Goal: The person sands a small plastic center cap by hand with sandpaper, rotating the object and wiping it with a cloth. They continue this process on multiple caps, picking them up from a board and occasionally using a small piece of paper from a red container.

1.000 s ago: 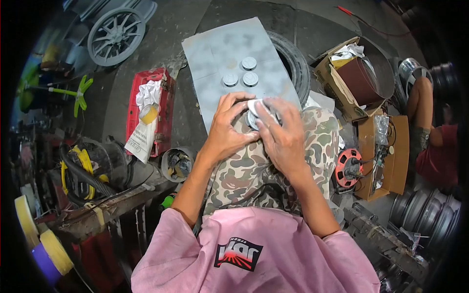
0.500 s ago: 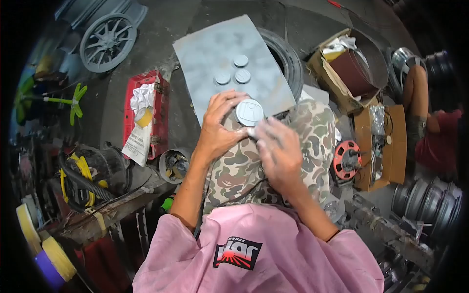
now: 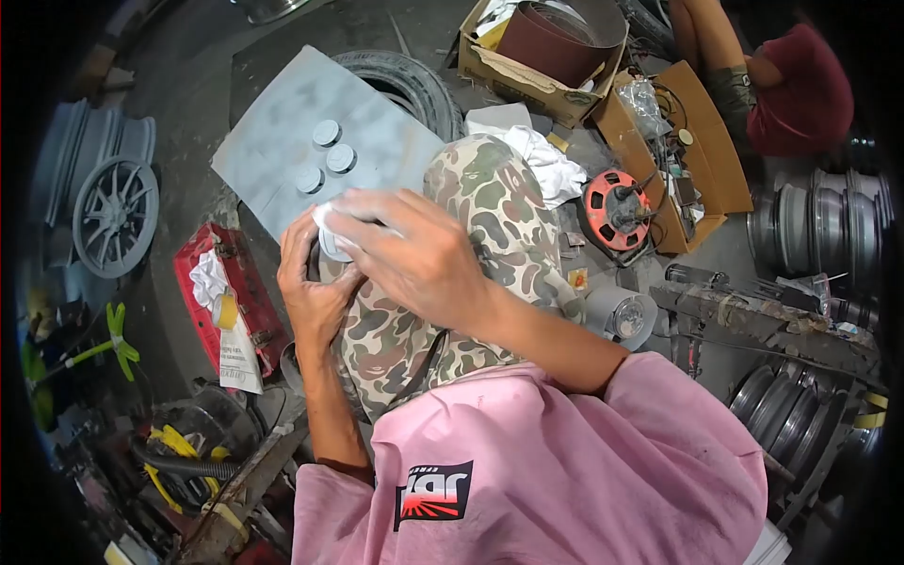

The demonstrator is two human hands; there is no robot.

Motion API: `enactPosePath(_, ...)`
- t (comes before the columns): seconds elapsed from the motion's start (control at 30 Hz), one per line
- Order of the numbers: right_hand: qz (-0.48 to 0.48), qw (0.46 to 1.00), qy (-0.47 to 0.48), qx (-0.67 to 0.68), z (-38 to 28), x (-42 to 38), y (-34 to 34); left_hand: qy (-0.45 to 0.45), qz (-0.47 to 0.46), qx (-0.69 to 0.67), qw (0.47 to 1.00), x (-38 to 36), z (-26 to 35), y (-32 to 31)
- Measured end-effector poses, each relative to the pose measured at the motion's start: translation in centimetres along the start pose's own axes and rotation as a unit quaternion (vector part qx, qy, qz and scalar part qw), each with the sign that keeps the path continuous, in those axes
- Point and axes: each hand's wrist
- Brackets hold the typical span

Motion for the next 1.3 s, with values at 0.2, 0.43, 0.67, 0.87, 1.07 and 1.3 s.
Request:
enactPosePath(0.2, -0.073, 0.997, 0.018, -0.033, 0.4, -4.2, -0.8, -0.026, 0.003, 0.014, 1.000, 0.2, -0.4, 0.2)
enactPosePath(0.43, -0.015, 0.988, -0.147, 0.043, 2.1, -2.3, 1.5, -0.022, 0.005, 0.031, 0.999, 0.4, 1.8, 1.2)
enactPosePath(0.67, -0.039, 0.999, -0.015, -0.026, 2.2, -2.6, -1.8, -0.022, 0.010, 0.012, 1.000, -0.9, 0.7, 1.3)
enactPosePath(0.87, -0.062, 0.994, 0.011, -0.086, 1.8, -2.4, -1.4, -0.008, 0.022, 0.000, 1.000, -1.2, 0.9, 1.1)
enactPosePath(1.07, -0.062, 0.998, -0.012, -0.029, 1.7, -4.1, -1.3, -0.030, 0.034, 0.031, 0.998, -1.5, 0.6, 1.0)
enactPosePath(1.3, -0.059, 0.997, -0.031, -0.035, 0.8, -3.0, -1.8, -0.034, 0.036, 0.021, 0.999, -1.5, 0.4, 0.8)
Point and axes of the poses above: each hand's wrist, its own x-axis towards the middle knuckle, its own y-axis out of the back of the hand, z = x × y, and after that the axes turned 3 degrees about -y, right-handed
